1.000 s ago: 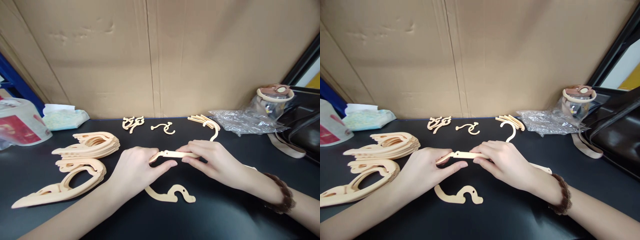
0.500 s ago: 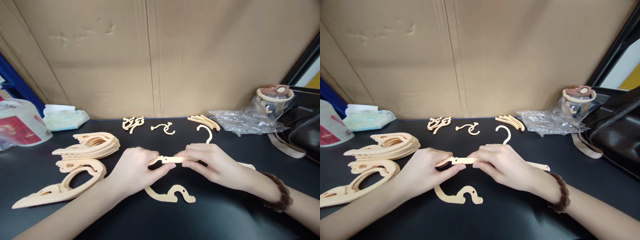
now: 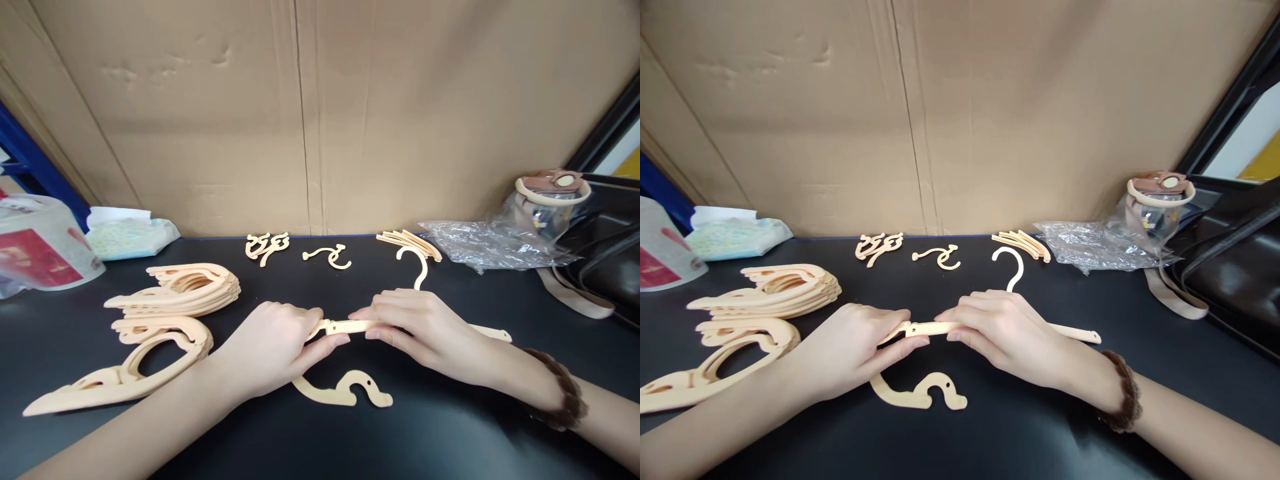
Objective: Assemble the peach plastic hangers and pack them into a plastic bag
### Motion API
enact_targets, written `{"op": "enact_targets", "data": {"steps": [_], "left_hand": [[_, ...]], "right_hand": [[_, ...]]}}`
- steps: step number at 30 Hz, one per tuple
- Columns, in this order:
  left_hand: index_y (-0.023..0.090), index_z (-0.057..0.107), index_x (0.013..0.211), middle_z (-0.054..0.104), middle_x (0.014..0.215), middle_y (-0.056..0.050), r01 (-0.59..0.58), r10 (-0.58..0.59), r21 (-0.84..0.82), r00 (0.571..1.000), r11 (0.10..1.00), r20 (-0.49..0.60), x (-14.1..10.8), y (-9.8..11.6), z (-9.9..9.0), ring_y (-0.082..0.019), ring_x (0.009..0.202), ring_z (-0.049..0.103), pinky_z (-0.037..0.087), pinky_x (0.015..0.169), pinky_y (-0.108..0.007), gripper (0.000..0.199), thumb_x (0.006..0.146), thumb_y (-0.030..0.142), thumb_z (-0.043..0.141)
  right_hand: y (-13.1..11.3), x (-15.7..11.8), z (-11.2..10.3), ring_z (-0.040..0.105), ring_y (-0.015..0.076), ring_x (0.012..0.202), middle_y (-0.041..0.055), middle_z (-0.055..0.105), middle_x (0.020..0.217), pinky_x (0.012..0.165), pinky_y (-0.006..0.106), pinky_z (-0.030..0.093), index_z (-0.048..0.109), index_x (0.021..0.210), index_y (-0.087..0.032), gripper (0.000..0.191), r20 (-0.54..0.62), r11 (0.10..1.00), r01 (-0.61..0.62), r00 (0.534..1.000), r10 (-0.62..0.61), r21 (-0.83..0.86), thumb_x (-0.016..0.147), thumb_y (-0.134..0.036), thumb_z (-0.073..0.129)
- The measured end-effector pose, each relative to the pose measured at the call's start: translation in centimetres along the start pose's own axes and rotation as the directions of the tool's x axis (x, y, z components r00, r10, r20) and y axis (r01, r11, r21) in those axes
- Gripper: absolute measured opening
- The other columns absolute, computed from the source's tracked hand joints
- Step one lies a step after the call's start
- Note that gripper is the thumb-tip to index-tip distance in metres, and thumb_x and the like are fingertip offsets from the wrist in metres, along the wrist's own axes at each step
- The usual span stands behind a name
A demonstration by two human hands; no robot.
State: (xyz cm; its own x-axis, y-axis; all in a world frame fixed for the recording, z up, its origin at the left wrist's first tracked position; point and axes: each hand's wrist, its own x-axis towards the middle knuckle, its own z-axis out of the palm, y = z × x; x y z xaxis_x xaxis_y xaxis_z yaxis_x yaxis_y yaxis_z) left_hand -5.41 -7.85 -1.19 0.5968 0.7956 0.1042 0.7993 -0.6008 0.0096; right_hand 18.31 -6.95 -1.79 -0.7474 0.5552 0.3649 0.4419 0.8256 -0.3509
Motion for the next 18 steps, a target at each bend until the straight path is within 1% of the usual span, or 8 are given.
{"op": "enact_targets", "data": {"steps": [3,6,12,16,18], "left_hand": [[0.019,0.05,0.065,0.056,0.051,0.0,-0.026,0.025,0.075,1.0,0.997,0.003,-0.02,0.03,0.03,-0.018,0.043,0.053,0.019,0.046,-0.025,0.049,0.098,0.049,0.032],[0.018,0.052,0.065,0.058,0.05,0.0,-0.053,0.057,0.132,0.998,0.99,-0.027,-0.05,-0.02,0.07,-0.019,0.041,0.055,0.019,0.044,-0.025,0.049,0.099,0.048,0.034],[0.018,0.054,0.065,0.058,0.047,0.0,-0.092,0.108,0.177,0.991,0.98,-0.083,-0.17,-0.06,0.37,-0.019,0.038,0.056,0.022,0.042,-0.027,0.047,0.099,0.044,0.036],[0.018,0.055,0.065,0.062,0.051,-0.001,-0.162,0.172,0.183,0.984,0.97,-0.038,-0.2,0.26,0.81,-0.02,0.041,0.061,0.024,0.041,-0.028,0.042,0.099,0.038,0.039],[0.018,0.054,0.065,0.063,0.052,0.0,-0.168,0.176,0.18,0.984,0.969,-0.027,-0.15,0.45,0.82,-0.02,0.043,0.062,0.025,0.041,-0.028,0.041,0.098,0.035,0.039]], "right_hand": [[-0.06,-0.12,0.09,0.056,0.0124,0.076,0.0009,0.063,0.084,0.069,0.024,0.04,0.063,0.112,-0.019,0.025,0.004,1.0,0.001,1.0,-0.001,-0.014,0.1,-0.027,0.043],[-0.07,-0.15,0.12,0.055,0.0127,0.077,0.0009,0.062,0.084,0.069,0.025,0.04,0.062,0.114,-0.019,0.025,0.009,1.0,0.009,1.0,-0.008,-0.02,0.1,-0.027,0.042],[-0.14,-0.01,0.04,0.055,0.0133,0.076,0.0013,0.062,0.083,0.069,0.026,0.039,0.062,0.114,-0.019,0.026,0.008,0.999,0.015,1.0,-0.015,-0.039,0.101,-0.028,0.042],[-0.14,0.03,0.25,0.055,0.0135,0.076,0.001,0.062,0.082,0.068,0.026,0.039,0.063,0.11,-0.019,0.025,0.043,1.0,0.011,0.999,-0.01,-0.024,0.101,-0.028,0.042],[-0.06,0.0,0.31,0.055,0.0129,0.075,0.0006,0.061,0.081,0.067,0.025,0.039,0.063,0.111,-0.019,0.025,0.037,1.0,0.011,0.999,-0.011,-0.003,0.101,-0.027,0.041]]}}
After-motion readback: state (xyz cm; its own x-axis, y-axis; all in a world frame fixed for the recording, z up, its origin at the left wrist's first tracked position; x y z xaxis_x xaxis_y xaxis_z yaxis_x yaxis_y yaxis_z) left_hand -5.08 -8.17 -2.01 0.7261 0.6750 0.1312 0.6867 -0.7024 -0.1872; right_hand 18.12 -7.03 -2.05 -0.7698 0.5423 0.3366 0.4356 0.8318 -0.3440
